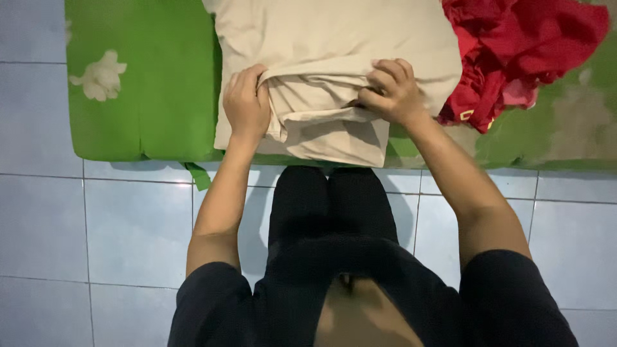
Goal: The person kneels on a green floral mattress and removes a beige pillowcase from a white pillow. They then place the pillowcase aside and set the bare pillow on the mattress.
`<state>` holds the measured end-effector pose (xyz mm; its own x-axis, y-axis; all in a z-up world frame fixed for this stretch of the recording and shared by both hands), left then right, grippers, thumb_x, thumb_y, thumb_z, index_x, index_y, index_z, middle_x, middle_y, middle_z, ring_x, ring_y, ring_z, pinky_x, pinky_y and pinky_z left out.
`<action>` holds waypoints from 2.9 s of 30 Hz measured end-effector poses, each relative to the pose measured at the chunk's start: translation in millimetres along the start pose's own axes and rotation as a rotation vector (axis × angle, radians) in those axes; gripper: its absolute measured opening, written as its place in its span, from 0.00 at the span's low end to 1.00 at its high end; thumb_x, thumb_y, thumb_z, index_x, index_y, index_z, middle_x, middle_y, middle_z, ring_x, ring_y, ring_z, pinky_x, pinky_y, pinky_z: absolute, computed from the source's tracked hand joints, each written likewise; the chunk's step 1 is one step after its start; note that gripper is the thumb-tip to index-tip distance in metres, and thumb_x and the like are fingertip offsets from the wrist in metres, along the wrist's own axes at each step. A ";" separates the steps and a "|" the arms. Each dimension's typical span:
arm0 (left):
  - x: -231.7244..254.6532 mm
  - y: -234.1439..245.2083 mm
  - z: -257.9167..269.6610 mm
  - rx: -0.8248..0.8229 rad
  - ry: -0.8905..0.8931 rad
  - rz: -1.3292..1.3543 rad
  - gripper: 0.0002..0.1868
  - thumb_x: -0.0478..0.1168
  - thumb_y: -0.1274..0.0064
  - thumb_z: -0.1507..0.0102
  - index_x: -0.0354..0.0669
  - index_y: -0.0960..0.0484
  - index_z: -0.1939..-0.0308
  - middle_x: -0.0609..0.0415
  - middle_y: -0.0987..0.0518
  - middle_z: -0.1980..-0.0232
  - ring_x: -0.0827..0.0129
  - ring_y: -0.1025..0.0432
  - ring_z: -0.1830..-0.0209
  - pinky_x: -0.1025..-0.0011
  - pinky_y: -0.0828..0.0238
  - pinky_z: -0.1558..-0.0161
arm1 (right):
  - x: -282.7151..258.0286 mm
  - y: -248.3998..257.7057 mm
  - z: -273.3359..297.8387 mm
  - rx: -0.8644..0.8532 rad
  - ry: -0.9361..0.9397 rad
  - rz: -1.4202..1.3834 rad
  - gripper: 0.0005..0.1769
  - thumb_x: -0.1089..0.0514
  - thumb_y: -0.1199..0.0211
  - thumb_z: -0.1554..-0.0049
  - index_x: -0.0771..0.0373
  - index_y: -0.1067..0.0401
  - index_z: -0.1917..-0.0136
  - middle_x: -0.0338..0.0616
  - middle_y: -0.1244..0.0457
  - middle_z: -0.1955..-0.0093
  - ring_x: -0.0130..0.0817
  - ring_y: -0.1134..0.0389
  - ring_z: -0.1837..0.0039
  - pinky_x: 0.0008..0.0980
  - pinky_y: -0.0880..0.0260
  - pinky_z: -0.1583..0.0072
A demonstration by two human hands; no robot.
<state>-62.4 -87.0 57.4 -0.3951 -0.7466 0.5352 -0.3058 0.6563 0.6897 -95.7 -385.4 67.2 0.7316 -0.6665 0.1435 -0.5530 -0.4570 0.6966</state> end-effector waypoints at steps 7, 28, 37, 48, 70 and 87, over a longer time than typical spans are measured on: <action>77.5 -15.0 33.7 -0.037 -0.299 0.036 0.21 0.41 0.41 0.42 0.49 0.23 0.44 0.50 0.26 0.38 0.47 0.32 0.36 0.47 0.37 0.38 | 1.9 -11.2 -14.8 0.004 0.063 -0.218 0.06 0.60 0.32 0.43 0.59 0.26 0.52 0.40 0.33 0.53 0.39 0.30 0.48 0.39 0.29 0.49; -20.9 8.0 19.7 -0.005 -0.128 -0.214 0.07 0.38 0.43 0.33 0.44 0.18 0.51 0.47 0.21 0.66 0.52 0.26 0.63 0.54 0.33 0.56 | -2.9 19.8 57.5 0.066 -0.585 -0.082 0.28 0.67 0.38 0.41 0.54 0.26 0.28 0.55 0.40 0.25 0.58 0.39 0.22 0.54 0.41 0.21; 85.5 -55.7 32.5 -0.136 -0.482 -0.111 0.40 0.50 0.35 0.48 0.54 0.30 0.32 0.41 0.29 0.35 0.44 0.37 0.32 0.40 0.45 0.34 | 4.1 29.2 30.7 0.068 -0.752 -0.426 0.21 0.71 0.46 0.46 0.64 0.24 0.41 0.58 0.31 0.42 0.56 0.32 0.34 0.47 0.33 0.32; 93.2 -128.8 -16.3 -0.612 0.048 0.001 0.16 0.46 0.50 0.28 0.56 0.21 0.37 0.47 0.17 0.48 0.56 0.25 0.44 0.55 0.30 0.37 | -19.2 17.4 60.0 0.307 -0.557 -0.262 0.50 0.50 0.24 0.49 0.53 0.50 0.23 0.65 0.59 0.22 0.61 0.52 0.22 0.51 0.37 0.27; 96.3 -170.6 6.4 -0.617 -0.143 0.048 0.20 0.51 0.38 0.36 0.40 0.20 0.50 0.47 0.22 0.51 0.53 0.28 0.44 0.54 0.33 0.39 | 43.1 -73.7 150.0 -0.242 -1.261 -0.798 0.20 0.62 0.30 0.48 0.64 0.25 0.41 0.44 0.30 0.50 0.34 0.28 0.49 0.35 0.27 0.46; -23.1 -6.0 102.6 0.038 -0.073 -0.257 0.12 0.36 0.43 0.35 0.47 0.17 0.47 0.49 0.19 0.45 0.50 0.28 0.39 0.48 0.37 0.36 | 4.6 -23.0 121.9 0.112 -0.877 -0.509 0.11 0.65 0.35 0.42 0.69 0.25 0.45 0.50 0.30 0.53 0.39 0.25 0.48 0.31 0.29 0.46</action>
<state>-140.3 -62.5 -9.1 -0.3613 -0.8804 0.3071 -0.4361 0.4507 0.7789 -128.2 -449.7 -33.9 0.3655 -0.5540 -0.7480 -0.3246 -0.8290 0.4554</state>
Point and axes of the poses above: each hand's wrist, its own z-axis away from the middle knuckle, its own y-axis out of the back of the hand, x = y × z, the point moved 5 cm from there along -z, towards the middle knuckle
